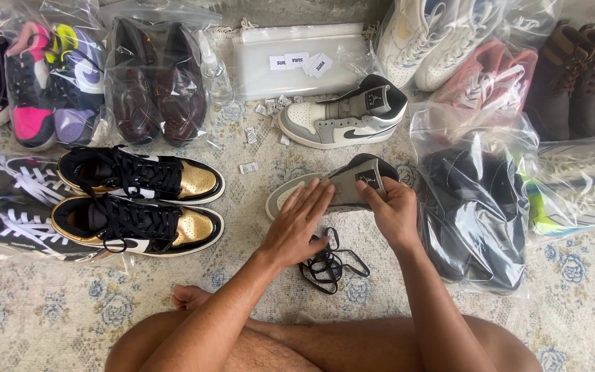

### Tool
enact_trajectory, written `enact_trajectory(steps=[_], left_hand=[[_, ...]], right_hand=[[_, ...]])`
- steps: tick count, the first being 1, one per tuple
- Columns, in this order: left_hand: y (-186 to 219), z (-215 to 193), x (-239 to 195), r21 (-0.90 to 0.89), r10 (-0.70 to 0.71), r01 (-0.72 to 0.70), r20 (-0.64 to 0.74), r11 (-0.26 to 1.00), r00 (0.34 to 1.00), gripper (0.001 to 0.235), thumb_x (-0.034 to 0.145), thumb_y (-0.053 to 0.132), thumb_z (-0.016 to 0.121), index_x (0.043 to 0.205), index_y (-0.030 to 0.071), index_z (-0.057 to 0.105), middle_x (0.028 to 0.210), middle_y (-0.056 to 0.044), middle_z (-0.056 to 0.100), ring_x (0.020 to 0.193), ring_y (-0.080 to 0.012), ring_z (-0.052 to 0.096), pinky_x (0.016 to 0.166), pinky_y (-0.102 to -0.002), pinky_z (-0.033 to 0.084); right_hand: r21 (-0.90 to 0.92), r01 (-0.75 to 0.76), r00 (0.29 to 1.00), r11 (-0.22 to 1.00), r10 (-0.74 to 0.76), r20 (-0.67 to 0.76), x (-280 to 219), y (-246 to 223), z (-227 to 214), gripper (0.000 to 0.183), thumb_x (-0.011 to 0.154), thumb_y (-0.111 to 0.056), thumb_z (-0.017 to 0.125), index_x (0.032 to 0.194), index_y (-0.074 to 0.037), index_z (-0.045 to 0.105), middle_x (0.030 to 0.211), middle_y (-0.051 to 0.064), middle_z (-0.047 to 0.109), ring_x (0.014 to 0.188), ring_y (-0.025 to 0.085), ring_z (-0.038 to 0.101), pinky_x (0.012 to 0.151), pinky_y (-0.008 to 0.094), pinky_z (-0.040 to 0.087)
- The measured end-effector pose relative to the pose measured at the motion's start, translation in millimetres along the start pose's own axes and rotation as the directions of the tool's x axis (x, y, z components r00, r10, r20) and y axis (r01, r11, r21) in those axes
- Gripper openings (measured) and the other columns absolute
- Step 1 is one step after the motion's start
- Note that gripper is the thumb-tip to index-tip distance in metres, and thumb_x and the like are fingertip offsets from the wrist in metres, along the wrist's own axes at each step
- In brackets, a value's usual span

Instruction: The person sits on a rug surrounded by various shoes and handles a grey and white high-top sneaker. They remove the existing laces, inspect the shoe, and then proceed to thread a new black lace through the eyelets.

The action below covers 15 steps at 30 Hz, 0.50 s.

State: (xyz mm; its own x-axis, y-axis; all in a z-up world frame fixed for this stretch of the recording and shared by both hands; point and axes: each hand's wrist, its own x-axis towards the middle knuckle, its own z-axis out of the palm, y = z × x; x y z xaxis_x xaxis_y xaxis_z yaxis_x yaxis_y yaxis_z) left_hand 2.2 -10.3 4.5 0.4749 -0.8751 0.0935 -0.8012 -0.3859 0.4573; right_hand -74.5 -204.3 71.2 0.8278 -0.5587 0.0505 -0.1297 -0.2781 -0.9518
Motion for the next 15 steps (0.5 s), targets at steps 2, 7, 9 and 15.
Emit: enact_trajectory(steps=[2, 7, 9, 15], left_hand=[[7.1, -5.7, 2.9, -0.043, 0.028, -0.03, -0.052, 0.999, 0.998, 0.103, 0.084, 0.035, 0.075, 0.161, 0.006, 0.014, 0.168, -0.015, 0.02, 0.155, -0.0291, 0.018, 0.126, -0.043, 0.01], [-0.9, -0.5, 2.2, 0.145, -0.036, 0.06, -0.163, 0.988, 0.986, 0.065, 0.092, 0.05, 0.066, 0.136, 0.002, 0.058, 0.13, -0.019, 0.066, 0.125, -0.0288, 0.062, 0.126, -0.052, 0.011], [6.6, -14.6, 2.8, 0.107, -0.013, 0.038, -0.228, 0.993, 0.974, 0.075, 0.091, 0.058, 0.062, 0.141, 0.004, 0.052, 0.138, -0.019, 0.061, 0.135, -0.0308, 0.053, 0.125, -0.053, 0.014], [1.3, -22.7, 5.3, 0.062, -0.144, 0.141, 0.064, 0.988, 0.987, 0.1, 0.087, 0.074, 0.05, 0.158, 0.01, 0.024, 0.166, -0.014, 0.025, 0.153, -0.0331, 0.021, 0.125, -0.053, 0.01]], right_hand=[[-0.002, 0.003, 1.0, 1.0, -0.003, -0.008, 0.1, 0.0, 0.7, 0.032, 0.091, -0.014, 0.079, 0.063, -0.002, 0.067, 0.037, 0.003, 0.041, 0.042, 0.008, 0.033, 0.045, 0.022, 0.023], [-0.014, 0.021, 1.0, 1.0, -0.021, -0.012, 1.9, 8.9, 1.5, 0.035, 0.092, -0.016, 0.078, 0.061, -0.005, 0.065, 0.036, 0.002, 0.04, 0.041, 0.008, 0.032, 0.046, 0.023, 0.024], [-0.022, 0.024, 1.0, 0.999, -0.024, -0.009, 0.4, 7.5, 0.4, 0.035, 0.091, -0.016, 0.078, 0.061, -0.005, 0.065, 0.036, 0.002, 0.04, 0.041, 0.009, 0.032, 0.046, 0.024, 0.024], [-0.052, 0.058, 0.998, 0.997, -0.059, -0.012, 2.6, 4.8, 1.6, 0.037, 0.091, -0.018, 0.08, 0.059, -0.006, 0.064, 0.035, 0.003, 0.043, 0.038, 0.011, 0.034, 0.047, 0.024, 0.026]])
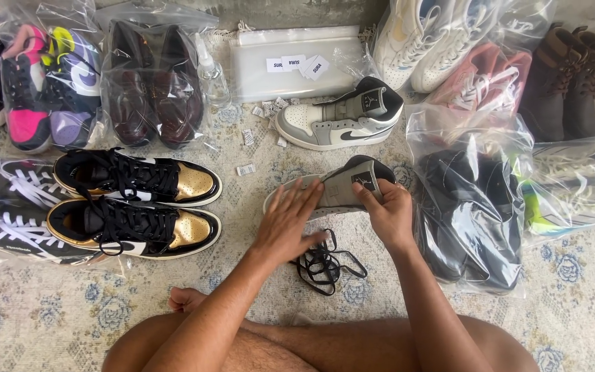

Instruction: The person sits on a rug surrounded by various shoes and handles a grey and white high-top sneaker. They remove the existing laces, inspect the shoe, and then proceed to thread a new black lace through the eyelets.

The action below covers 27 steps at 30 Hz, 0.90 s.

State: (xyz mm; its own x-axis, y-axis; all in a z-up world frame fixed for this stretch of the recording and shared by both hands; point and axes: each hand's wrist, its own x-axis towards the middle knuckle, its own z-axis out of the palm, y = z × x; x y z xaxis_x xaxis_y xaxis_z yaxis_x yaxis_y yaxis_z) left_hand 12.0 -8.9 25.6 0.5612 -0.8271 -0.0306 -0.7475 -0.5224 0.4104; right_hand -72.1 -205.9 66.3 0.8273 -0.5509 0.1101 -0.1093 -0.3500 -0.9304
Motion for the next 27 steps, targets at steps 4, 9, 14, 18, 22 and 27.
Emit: enact_trajectory(steps=[4, 9, 14, 18, 22, 27], left_hand=[[-16.0, 10.9, -1.0, -0.008, -0.101, 0.101, -0.058, 0.995, 0.993, 0.11, 0.077, 0.031, 0.088, 0.162, 0.011, 0.02, 0.16, -0.017, 0.037, 0.147, -0.0354, 0.034, 0.12, -0.055, 0.027], [-37.5, 19.1, 0.2, -0.167, -0.186, 0.173, -0.061, 0.971, 0.981, 0.105, 0.067, 0.022, 0.094, 0.155, 0.011, 0.038, 0.146, -0.025, 0.048, 0.137, -0.043, 0.046, 0.109, -0.058, 0.043], [-39.8, 2.2, -0.2, -0.305, -0.195, 0.172, -0.048, 0.937, 0.98, 0.1, 0.063, 0.019, 0.095, 0.148, 0.006, 0.045, 0.133, -0.025, 0.059, 0.127, -0.0428, 0.055, 0.105, -0.057, 0.046], [-49.0, -11.3, -2.5, -0.561, -0.266, 0.223, 0.004, 0.797, 0.964, 0.106, 0.057, 0.027, 0.099, 0.146, 0.001, 0.048, 0.126, -0.028, 0.065, 0.12, -0.0444, 0.061, 0.104, -0.057, 0.048], [-53.1, -17.6, -6.6, -0.807, -0.324, 0.257, 0.087, 0.532, 0.942, 0.115, 0.049, 0.042, 0.1, 0.146, 0.004, 0.05, 0.126, -0.029, 0.065, 0.124, -0.0456, 0.06, 0.106, -0.056, 0.045], [-56.8, -10.6, -7.3, -0.828, -0.335, 0.217, 0.037, 0.518, 0.941, 0.102, 0.051, 0.038, 0.099, 0.138, 0.003, 0.058, 0.124, -0.031, 0.065, 0.121, -0.0454, 0.061, 0.102, -0.054, 0.047]], right_hand=[[-0.104, 0.109, 0.993, 0.989, -0.113, -0.034, 0.1, 18.0, -1.3, 0.036, 0.088, -0.023, 0.085, 0.062, -0.006, 0.066, 0.043, 0.008, 0.054, 0.045, 0.021, 0.046, 0.06, 0.031, 0.037], [-0.235, 0.444, 0.872, 0.865, -0.477, -0.109, 2.8, 22.4, -9.5, 0.046, 0.082, -0.037, 0.088, 0.102, -0.003, 0.064, 0.115, 0.019, 0.053, 0.111, 0.04, 0.053, 0.1, 0.051, 0.04], [-0.086, 0.045, 0.988, 0.995, -0.032, 0.148, 1.0, 21.9, -10.8, 0.143, 0.056, -0.058, 0.091, 0.158, 0.002, 0.01, 0.155, 0.048, 0.017, 0.142, 0.067, 0.018, 0.114, 0.079, 0.016], [-0.001, -0.039, 0.998, 0.999, 0.039, 0.056, -1.3, 33.0, -15.8, 0.124, 0.064, -0.042, 0.094, 0.155, 0.007, 0.024, 0.146, 0.041, 0.036, 0.14, 0.059, 0.032, 0.117, 0.068, 0.023], [0.168, -0.039, 0.998, 0.985, 0.045, -0.032, -4.4, 56.6, -18.2, 0.072, 0.086, -0.019, 0.083, 0.144, 0.007, 0.048, 0.119, 0.027, 0.06, 0.118, 0.039, 0.058, 0.105, 0.054, 0.044], [0.165, -0.055, 0.997, 0.985, 0.063, -0.045, -2.5, 56.2, -19.9, 0.075, 0.085, -0.028, 0.084, 0.144, 0.005, 0.051, 0.119, 0.025, 0.06, 0.117, 0.031, 0.056, 0.103, 0.047, 0.043]])
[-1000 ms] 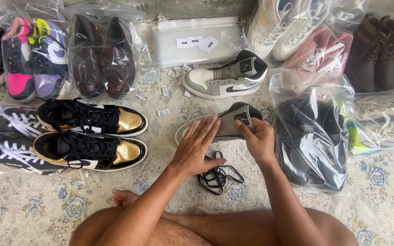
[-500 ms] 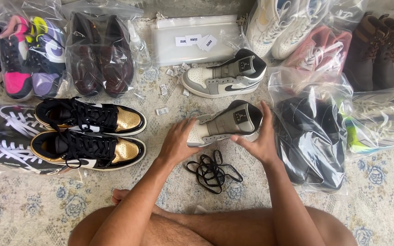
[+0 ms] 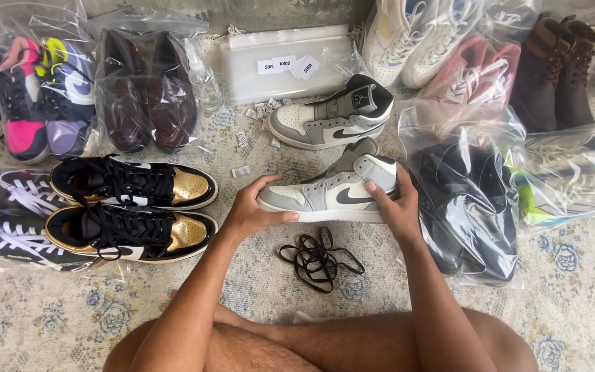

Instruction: The person sits on a rug surrounded by various shoes and handles a grey and white high-top sneaker. They remove the existing laces, inspect the shoe, and then proceed to thread a new black lace through the eyelets.

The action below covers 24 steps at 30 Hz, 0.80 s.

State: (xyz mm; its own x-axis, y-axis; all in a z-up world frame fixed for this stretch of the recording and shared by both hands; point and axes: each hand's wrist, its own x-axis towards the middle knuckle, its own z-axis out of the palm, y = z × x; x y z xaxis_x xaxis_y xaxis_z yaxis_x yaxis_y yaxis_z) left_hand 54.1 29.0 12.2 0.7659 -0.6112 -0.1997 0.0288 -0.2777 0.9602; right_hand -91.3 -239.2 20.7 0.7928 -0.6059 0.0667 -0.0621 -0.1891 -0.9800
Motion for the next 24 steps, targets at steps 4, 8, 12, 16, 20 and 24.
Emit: enact_trajectory(steps=[4, 8, 12, 16, 20, 24], left_hand=[[24.5, -2.3, -1.0, 0.283, 0.241, -0.234, 0.011, 0.93, 0.971, 0.099, 0.053, 0.036, 0.1, 0.134, -0.002, 0.059, 0.12, -0.028, 0.067, 0.113, -0.044, 0.064, 0.098, -0.055, 0.052], [36.1, 8.6, -3.6, 0.528, 0.415, -0.381, 0.06, 0.759, 0.908, 0.09, 0.061, 0.031, 0.097, 0.135, -0.002, 0.058, 0.122, -0.026, 0.065, 0.114, -0.0412, 0.061, 0.098, -0.055, 0.051], [28.4, 16.7, -3.2, 0.583, 0.312, -0.302, 0.086, 0.754, 0.946, 0.098, 0.06, 0.026, 0.097, 0.142, -0.001, 0.05, 0.126, -0.026, 0.06, 0.119, -0.0405, 0.056, 0.1, -0.054, 0.05], [52.0, 22.5, -20.2, 0.582, 0.117, -0.165, 0.12, 0.796, 0.986, 0.119, 0.051, 0.014, 0.1, 0.151, 0.001, 0.037, 0.131, -0.038, 0.052, 0.118, -0.0498, 0.055, 0.099, -0.063, 0.049], [64.9, 25.9, -27.8, 0.424, -0.035, -0.061, 0.215, 0.904, 0.976, 0.143, 0.044, 0.031, 0.103, 0.159, 0.007, 0.022, 0.132, -0.038, 0.054, 0.122, -0.0518, 0.056, 0.101, -0.065, 0.048], [67.2, 29.6, -33.9, 0.06, -0.081, 0.064, 0.331, 0.996, 0.94, 0.133, 0.05, 0.046, 0.096, 0.153, -0.001, 0.026, 0.134, -0.037, 0.055, 0.127, -0.0549, 0.053, 0.107, -0.064, 0.044]], right_hand=[[0.089, 0.125, 0.989, 0.988, -0.131, 0.072, 4.9, -1.7, 2.1, 0.087, 0.083, -0.022, 0.083, 0.15, 0.008, 0.037, 0.14, 0.034, 0.049, 0.138, 0.046, 0.043, 0.116, 0.054, 0.035], [0.192, 0.102, 0.987, 0.976, -0.123, 0.103, 9.3, 10.8, -7.0, 0.103, 0.074, -0.023, 0.087, 0.154, 0.0, 0.026, 0.149, 0.032, 0.038, 0.141, 0.048, 0.037, 0.11, 0.058, 0.043], [0.092, 0.173, 0.98, 0.981, -0.181, 0.078, 7.4, 2.3, 1.5, 0.103, 0.065, -0.029, 0.092, 0.146, 0.003, 0.037, 0.138, 0.03, 0.049, 0.134, 0.044, 0.048, 0.112, 0.057, 0.04], [0.051, 0.308, 0.944, 0.95, -0.312, 0.111, 5.9, 2.0, 6.7, 0.105, 0.05, -0.03, 0.1, 0.137, 0.0, 0.049, 0.132, 0.023, 0.061, 0.128, 0.034, 0.058, 0.113, 0.048, 0.041], [0.113, 0.376, 0.902, 0.92, -0.391, 0.184, 4.4, -35.1, 15.0, 0.098, 0.047, -0.021, 0.098, 0.131, 0.005, 0.054, 0.13, 0.025, 0.064, 0.128, 0.036, 0.06, 0.115, 0.046, 0.04], [0.301, 0.328, 0.892, 0.895, -0.399, 0.214, -2.6, -59.1, 22.8, 0.091, 0.057, -0.007, 0.088, 0.137, 0.011, 0.05, 0.14, 0.032, 0.056, 0.133, 0.038, 0.054, 0.114, 0.048, 0.042]])
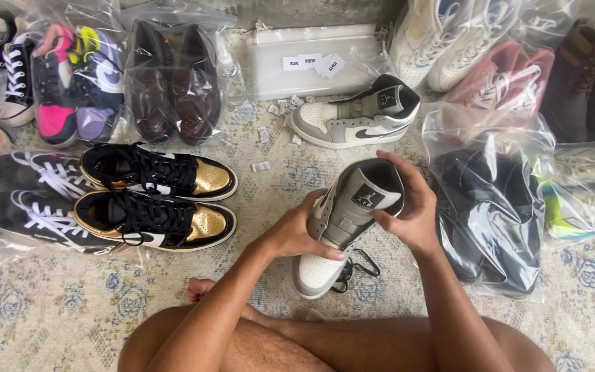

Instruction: The person sits on a rug surrounded by various shoes and handles a grey and white high-top sneaker. They remove the existing laces, inspect the shoe, and then proceed to thread a new black lace through the eyelets.

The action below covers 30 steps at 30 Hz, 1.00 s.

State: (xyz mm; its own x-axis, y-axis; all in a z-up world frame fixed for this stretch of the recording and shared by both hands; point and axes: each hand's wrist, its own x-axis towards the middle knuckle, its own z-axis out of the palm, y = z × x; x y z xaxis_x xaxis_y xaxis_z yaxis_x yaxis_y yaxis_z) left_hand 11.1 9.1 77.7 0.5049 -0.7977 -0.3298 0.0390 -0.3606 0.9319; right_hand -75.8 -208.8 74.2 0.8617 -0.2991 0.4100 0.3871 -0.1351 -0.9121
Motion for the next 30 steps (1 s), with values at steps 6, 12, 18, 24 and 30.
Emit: enact_trajectory(steps=[6, 12, 18, 24, 30], left_hand=[[9.9, 16.8, 4.8, -0.276, -0.009, -0.021, -0.107, 0.961, 0.994, 0.118, 0.056, 0.041, 0.097, 0.144, -0.005, 0.033, 0.122, -0.033, 0.058, 0.118, -0.0478, 0.057, 0.1, -0.059, 0.047], [14.5, -6.6, 3.6, -0.322, -0.146, 0.025, -0.357, 0.946, 0.922, 0.122, 0.057, 0.041, 0.098, 0.146, -0.002, 0.027, 0.13, -0.029, 0.054, 0.129, -0.0465, 0.052, 0.107, -0.058, 0.044], [-21.3, -26.0, 5.0, -0.303, -0.24, 0.101, -0.469, 0.948, 0.85, 0.117, 0.061, 0.041, 0.097, 0.147, -0.003, 0.031, 0.133, -0.028, 0.054, 0.132, -0.0444, 0.052, 0.11, -0.056, 0.043], [-24.3, -26.9, 6.9, -0.288, -0.227, 0.098, -0.46, 0.953, 0.859, 0.115, 0.062, 0.039, 0.097, 0.146, -0.004, 0.032, 0.135, -0.031, 0.052, 0.135, -0.0467, 0.048, 0.113, -0.056, 0.038], [-30.0, -23.6, 9.8, -0.281, -0.261, 0.144, -0.44, 0.949, 0.859, 0.113, 0.065, 0.041, 0.095, 0.147, -0.003, 0.03, 0.138, -0.031, 0.051, 0.138, -0.0459, 0.046, 0.115, -0.055, 0.037]], right_hand=[[0.187, -0.143, 0.99, 0.972, 0.137, 0.044, 3.0, -10.3, 27.4, 0.09, 0.074, -0.001, 0.076, 0.153, 0.006, 0.033, 0.158, 0.03, 0.037, 0.144, 0.041, 0.037, 0.116, 0.053, 0.037], [-0.265, -0.321, 0.868, 0.909, 0.395, 0.301, -15.3, 8.3, 40.3, 0.096, 0.073, -0.025, 0.082, 0.153, -0.003, 0.035, 0.146, 0.026, 0.043, 0.13, 0.047, 0.042, 0.105, 0.061, 0.042], [-0.923, -0.047, 0.553, 0.383, 0.779, 0.295, -28.4, 9.6, 46.0, 0.116, 0.049, -0.067, 0.095, 0.142, -0.019, 0.045, 0.12, 0.015, 0.054, 0.111, 0.036, 0.063, 0.089, 0.053, 0.06], [-0.919, 0.238, 0.566, 0.315, 0.724, 0.394, -92.5, 90.1, 49.2, 0.085, 0.06, -0.045, 0.084, 0.13, -0.016, 0.045, 0.107, 0.012, 0.056, 0.088, 0.038, 0.071, 0.072, 0.053, 0.062], [-0.93, -0.019, 0.543, 0.368, 0.784, 0.299, -72.1, 95.7, 12.4, 0.021, 0.08, -0.015, 0.069, 0.101, -0.019, 0.071, 0.092, 0.008, 0.072, 0.088, 0.032, 0.075, 0.078, 0.042, 0.062]])
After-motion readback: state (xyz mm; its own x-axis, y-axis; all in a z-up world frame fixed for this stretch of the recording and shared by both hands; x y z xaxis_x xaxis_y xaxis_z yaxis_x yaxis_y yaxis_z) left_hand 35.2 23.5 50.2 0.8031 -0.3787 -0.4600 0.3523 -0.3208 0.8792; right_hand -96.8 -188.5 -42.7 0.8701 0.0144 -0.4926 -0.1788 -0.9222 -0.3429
